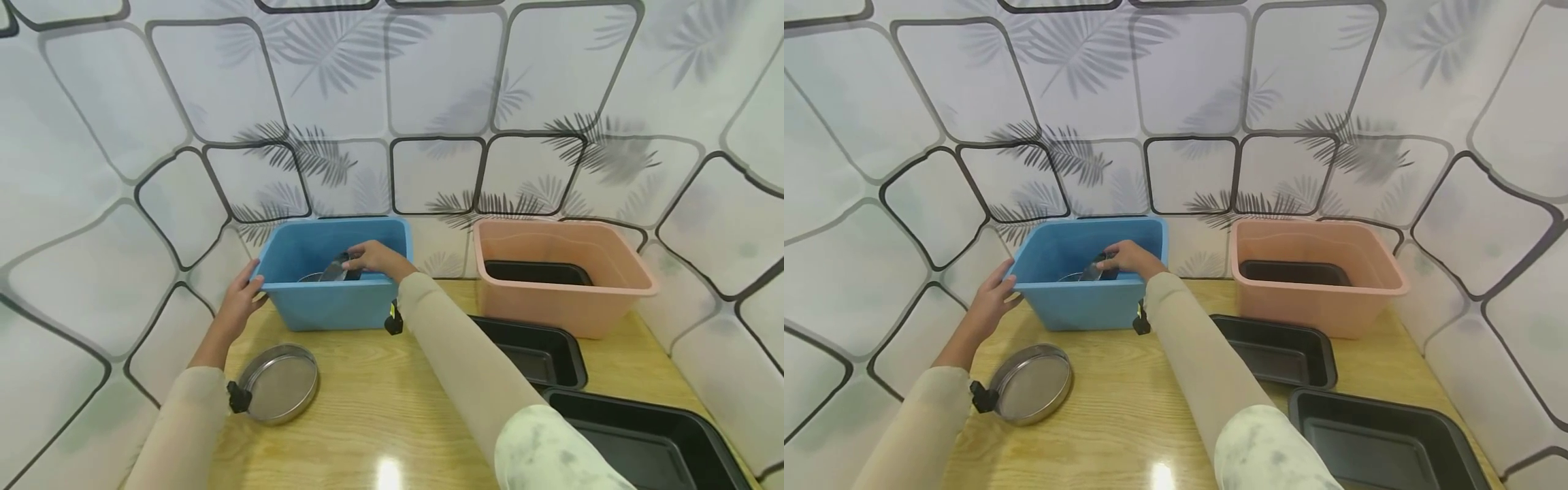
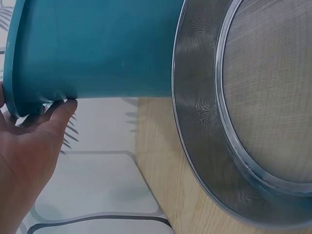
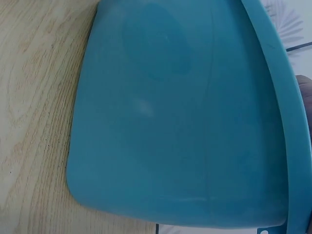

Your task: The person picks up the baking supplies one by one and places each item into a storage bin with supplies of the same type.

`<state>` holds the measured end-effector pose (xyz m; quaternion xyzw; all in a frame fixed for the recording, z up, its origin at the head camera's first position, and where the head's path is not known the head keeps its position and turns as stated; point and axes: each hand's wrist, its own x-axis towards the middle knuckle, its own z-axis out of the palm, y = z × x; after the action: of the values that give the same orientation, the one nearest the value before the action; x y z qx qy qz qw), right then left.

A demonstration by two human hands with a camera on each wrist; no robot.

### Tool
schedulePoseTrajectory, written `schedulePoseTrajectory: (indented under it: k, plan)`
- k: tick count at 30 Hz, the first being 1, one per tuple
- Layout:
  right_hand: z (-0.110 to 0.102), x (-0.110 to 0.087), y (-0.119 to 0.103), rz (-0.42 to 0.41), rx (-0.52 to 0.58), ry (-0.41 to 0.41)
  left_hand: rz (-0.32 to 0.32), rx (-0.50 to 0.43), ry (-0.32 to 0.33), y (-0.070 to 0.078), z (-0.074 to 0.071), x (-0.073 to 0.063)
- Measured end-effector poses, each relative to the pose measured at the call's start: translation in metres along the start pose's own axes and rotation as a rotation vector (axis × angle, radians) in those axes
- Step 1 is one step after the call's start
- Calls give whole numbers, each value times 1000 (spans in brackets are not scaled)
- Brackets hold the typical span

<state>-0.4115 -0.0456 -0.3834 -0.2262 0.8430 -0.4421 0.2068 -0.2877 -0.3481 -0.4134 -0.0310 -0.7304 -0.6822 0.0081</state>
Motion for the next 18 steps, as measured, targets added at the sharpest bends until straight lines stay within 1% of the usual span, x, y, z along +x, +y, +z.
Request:
schedulePoseTrajectory:
  k: [2, 6, 9, 14, 18]
  plan:
    - [0, -1, 0, 4, 4, -15, -3, 1, -2, -1, -1, 1]
    - [-4, -6, -1, -18, -104, 8, -5, 2, -3, -2, 1, 3]
    - [-9, -11, -3, -42, -159, 26, -7, 11, -7, -1, 2, 3]
    - [-19, -19, -8, -64, -150, 43, -5, 29, -8, 2, 2, 0]
    - [-25, -26, -11, -81, -134, 58, -8, 17, 0, 2, 3, -2]
